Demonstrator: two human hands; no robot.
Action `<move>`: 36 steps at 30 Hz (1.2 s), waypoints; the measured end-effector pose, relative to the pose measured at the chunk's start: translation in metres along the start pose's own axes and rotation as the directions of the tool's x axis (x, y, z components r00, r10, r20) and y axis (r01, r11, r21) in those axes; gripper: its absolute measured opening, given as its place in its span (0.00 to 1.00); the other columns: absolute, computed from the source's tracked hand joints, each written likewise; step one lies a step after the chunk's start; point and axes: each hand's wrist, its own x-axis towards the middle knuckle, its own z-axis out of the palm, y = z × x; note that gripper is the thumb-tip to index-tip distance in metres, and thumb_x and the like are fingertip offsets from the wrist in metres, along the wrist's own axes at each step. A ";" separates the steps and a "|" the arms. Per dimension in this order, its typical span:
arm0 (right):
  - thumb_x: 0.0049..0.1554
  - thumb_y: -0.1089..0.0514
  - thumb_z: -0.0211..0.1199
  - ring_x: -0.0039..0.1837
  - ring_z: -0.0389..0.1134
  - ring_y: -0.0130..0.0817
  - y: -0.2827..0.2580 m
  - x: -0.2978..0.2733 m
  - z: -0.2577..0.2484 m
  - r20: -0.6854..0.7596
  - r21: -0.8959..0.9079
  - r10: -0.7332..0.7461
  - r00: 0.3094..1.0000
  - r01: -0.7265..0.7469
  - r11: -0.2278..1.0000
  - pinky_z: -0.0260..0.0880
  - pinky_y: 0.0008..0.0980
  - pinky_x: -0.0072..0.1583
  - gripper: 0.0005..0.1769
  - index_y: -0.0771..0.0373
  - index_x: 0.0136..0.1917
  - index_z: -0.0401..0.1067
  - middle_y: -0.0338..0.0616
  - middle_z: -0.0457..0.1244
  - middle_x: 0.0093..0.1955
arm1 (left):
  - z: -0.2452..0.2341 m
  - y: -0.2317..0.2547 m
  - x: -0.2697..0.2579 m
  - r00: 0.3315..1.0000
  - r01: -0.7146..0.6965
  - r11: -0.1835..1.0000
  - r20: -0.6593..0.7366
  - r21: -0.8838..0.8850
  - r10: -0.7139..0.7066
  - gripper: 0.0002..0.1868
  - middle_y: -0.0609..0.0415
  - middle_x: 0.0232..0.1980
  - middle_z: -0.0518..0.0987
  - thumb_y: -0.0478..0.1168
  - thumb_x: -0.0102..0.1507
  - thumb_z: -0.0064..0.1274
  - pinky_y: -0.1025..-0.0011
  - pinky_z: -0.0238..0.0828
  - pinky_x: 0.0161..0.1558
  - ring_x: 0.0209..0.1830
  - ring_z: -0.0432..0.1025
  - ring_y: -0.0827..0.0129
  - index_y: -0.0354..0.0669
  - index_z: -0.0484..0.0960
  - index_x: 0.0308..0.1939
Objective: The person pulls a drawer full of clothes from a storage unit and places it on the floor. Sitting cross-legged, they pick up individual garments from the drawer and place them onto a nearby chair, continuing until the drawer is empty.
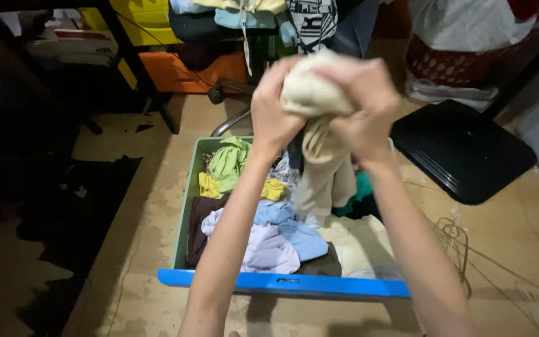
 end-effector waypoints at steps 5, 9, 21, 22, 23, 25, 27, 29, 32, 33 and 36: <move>0.55 0.80 0.57 0.63 0.71 0.32 0.016 0.020 -0.015 -0.171 0.320 0.195 0.966 -0.132 0.938 0.71 0.28 0.68 0.28 0.63 0.65 0.75 0.41 0.70 0.60 | -0.018 -0.021 0.003 0.980 -0.145 0.957 0.096 -0.252 0.174 0.84 0.36 0.81 0.53 0.51 0.39 0.86 0.62 0.52 0.85 0.84 0.54 0.50 0.49 0.37 0.84; 0.55 0.82 0.57 0.62 0.70 0.29 0.033 0.008 -0.004 -0.160 0.455 0.307 0.938 -0.206 0.866 0.71 0.27 0.66 0.27 0.64 0.63 0.76 0.40 0.70 0.60 | 0.006 -0.073 -0.063 0.885 -0.069 0.987 0.465 0.144 -0.006 0.85 0.24 0.85 0.42 0.52 0.34 0.88 0.57 0.35 0.81 0.85 0.42 0.38 0.51 0.40 0.82; 0.51 0.79 0.58 0.63 0.70 0.36 0.028 -0.004 0.004 -0.105 0.225 0.191 0.976 -0.164 0.960 0.70 0.31 0.64 0.28 0.58 0.60 0.78 0.41 0.70 0.59 | 0.053 -0.072 -0.125 0.260 0.774 -0.342 0.760 -0.533 -0.596 0.42 0.44 0.68 0.74 0.63 0.59 0.42 0.53 0.68 0.67 0.65 0.71 0.53 0.40 0.69 0.70; 0.49 0.79 0.59 0.64 0.69 0.39 0.026 -0.010 0.003 -0.068 0.107 0.107 0.992 -0.100 0.989 0.70 0.34 0.65 0.29 0.56 0.58 0.80 0.42 0.71 0.58 | 0.042 -0.069 -0.114 0.264 0.742 -0.383 0.766 -0.550 -0.587 0.41 0.44 0.68 0.74 0.64 0.61 0.39 0.52 0.67 0.67 0.65 0.70 0.52 0.41 0.69 0.70; 0.48 0.78 0.60 0.65 0.69 0.42 0.025 -0.015 0.005 -0.025 -0.005 0.025 0.999 -0.025 1.000 0.70 0.37 0.67 0.29 0.53 0.57 0.81 0.43 0.71 0.58 | 0.032 -0.066 -0.101 0.269 0.716 -0.417 0.772 -0.560 -0.576 0.39 0.44 0.68 0.73 0.65 0.64 0.35 0.51 0.66 0.67 0.65 0.69 0.52 0.42 0.68 0.70; 0.51 0.64 0.75 0.65 0.66 0.42 0.009 -0.035 0.010 0.125 0.023 0.056 0.991 -0.059 0.998 0.67 0.42 0.67 0.19 0.52 0.56 0.83 0.44 0.70 0.60 | 0.011 -0.065 -0.081 0.181 0.694 -0.451 0.742 -0.561 -0.646 0.38 0.44 0.69 0.71 0.66 0.69 0.29 0.49 0.65 0.66 0.66 0.68 0.52 0.43 0.68 0.70; 0.40 0.63 0.70 0.71 0.60 0.47 -0.005 -0.043 0.019 0.420 -0.015 0.114 0.900 -0.118 0.993 0.64 0.46 0.73 0.30 0.46 0.58 0.81 0.45 0.63 0.68 | -0.007 -0.077 -0.073 0.234 0.641 -0.449 0.716 -0.623 -0.658 0.38 0.42 0.67 0.72 0.65 0.68 0.27 0.48 0.66 0.64 0.64 0.69 0.49 0.43 0.68 0.69; 0.39 0.58 0.76 0.72 0.55 0.55 -0.019 -0.043 0.019 0.489 0.032 0.046 0.871 -0.070 0.997 0.57 0.55 0.72 0.39 0.48 0.65 0.75 0.52 0.55 0.74 | -0.017 -0.102 -0.073 0.481 0.567 -0.364 0.656 -0.739 -0.582 0.33 0.40 0.69 0.72 0.58 0.70 0.27 0.44 0.69 0.65 0.65 0.70 0.46 0.40 0.68 0.70; 0.25 0.45 0.78 0.72 0.50 0.64 -0.042 -0.043 0.032 0.501 -0.183 -0.055 0.864 0.168 0.969 0.51 0.66 0.67 0.59 0.45 0.72 0.70 0.56 0.47 0.78 | -0.016 -0.140 -0.075 0.553 0.521 -0.359 0.627 -0.774 -0.549 0.32 0.39 0.68 0.74 0.56 0.72 0.28 0.46 0.71 0.65 0.63 0.73 0.47 0.37 0.69 0.70; 0.19 0.40 0.78 0.71 0.49 0.66 -0.045 -0.045 0.035 0.496 -0.303 -0.088 0.864 0.267 0.915 0.50 0.70 0.64 0.66 0.43 0.74 0.69 0.57 0.45 0.79 | -0.016 -0.148 -0.075 0.531 0.568 -0.345 0.653 -0.747 -0.541 0.32 0.39 0.66 0.75 0.55 0.72 0.28 0.45 0.71 0.63 0.61 0.74 0.47 0.36 0.69 0.69; 0.36 0.61 0.73 0.73 0.55 0.59 -0.041 -0.051 0.047 0.421 -0.461 -0.030 0.906 0.242 0.854 0.60 0.56 0.68 0.48 0.37 0.71 0.75 0.51 0.49 0.79 | -0.018 -0.152 -0.065 0.492 0.695 -0.288 0.728 -0.658 -0.478 0.29 0.40 0.61 0.78 0.53 0.72 0.30 0.48 0.72 0.60 0.55 0.76 0.50 0.35 0.71 0.67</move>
